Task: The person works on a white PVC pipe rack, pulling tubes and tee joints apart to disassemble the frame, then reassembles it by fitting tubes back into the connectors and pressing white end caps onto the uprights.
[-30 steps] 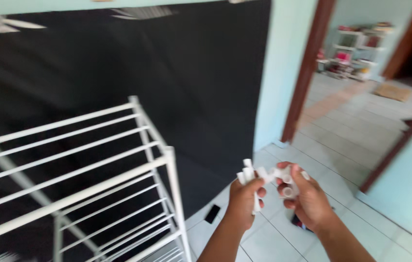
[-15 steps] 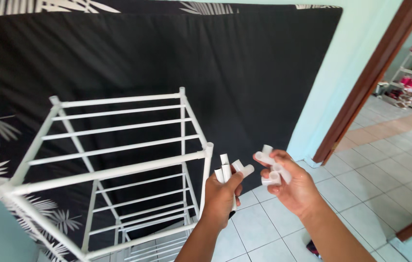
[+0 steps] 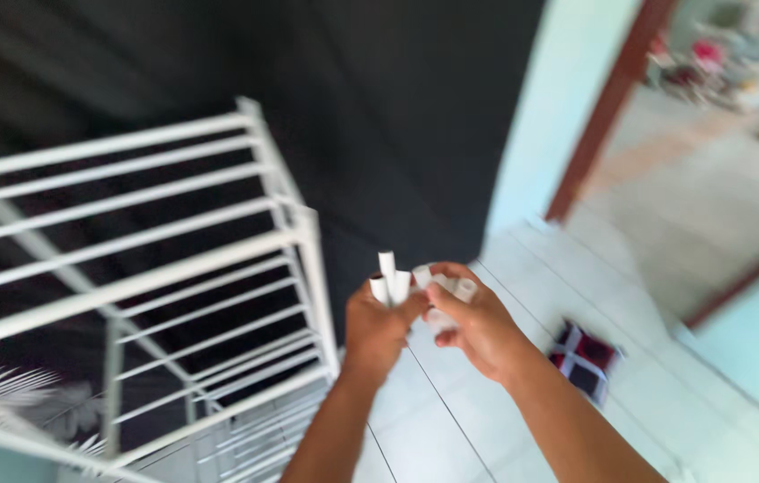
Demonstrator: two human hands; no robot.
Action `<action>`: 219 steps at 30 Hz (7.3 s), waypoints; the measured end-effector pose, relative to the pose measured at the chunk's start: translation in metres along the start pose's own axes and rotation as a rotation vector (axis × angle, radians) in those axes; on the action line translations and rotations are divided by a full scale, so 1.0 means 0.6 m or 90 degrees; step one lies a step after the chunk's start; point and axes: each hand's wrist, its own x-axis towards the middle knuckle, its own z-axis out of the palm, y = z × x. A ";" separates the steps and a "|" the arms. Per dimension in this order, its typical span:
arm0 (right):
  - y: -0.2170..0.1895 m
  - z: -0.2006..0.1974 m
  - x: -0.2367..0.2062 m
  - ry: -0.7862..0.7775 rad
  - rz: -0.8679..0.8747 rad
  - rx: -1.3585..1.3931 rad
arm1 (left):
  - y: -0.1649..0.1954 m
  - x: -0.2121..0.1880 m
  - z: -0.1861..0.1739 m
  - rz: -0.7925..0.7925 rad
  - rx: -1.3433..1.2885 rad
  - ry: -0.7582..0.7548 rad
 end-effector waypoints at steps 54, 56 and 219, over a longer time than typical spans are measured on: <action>0.738 -1.151 -1.452 1.207 0.014 0.522 | -1.107 -1.275 1.305 -0.217 0.525 -1.169; 0.794 -1.155 -1.468 1.241 0.014 0.546 | -1.157 -1.310 1.297 -0.142 0.498 -1.221; -0.297 0.259 0.114 -0.217 -0.185 -1.289 | 0.094 0.040 -0.043 0.031 0.208 0.254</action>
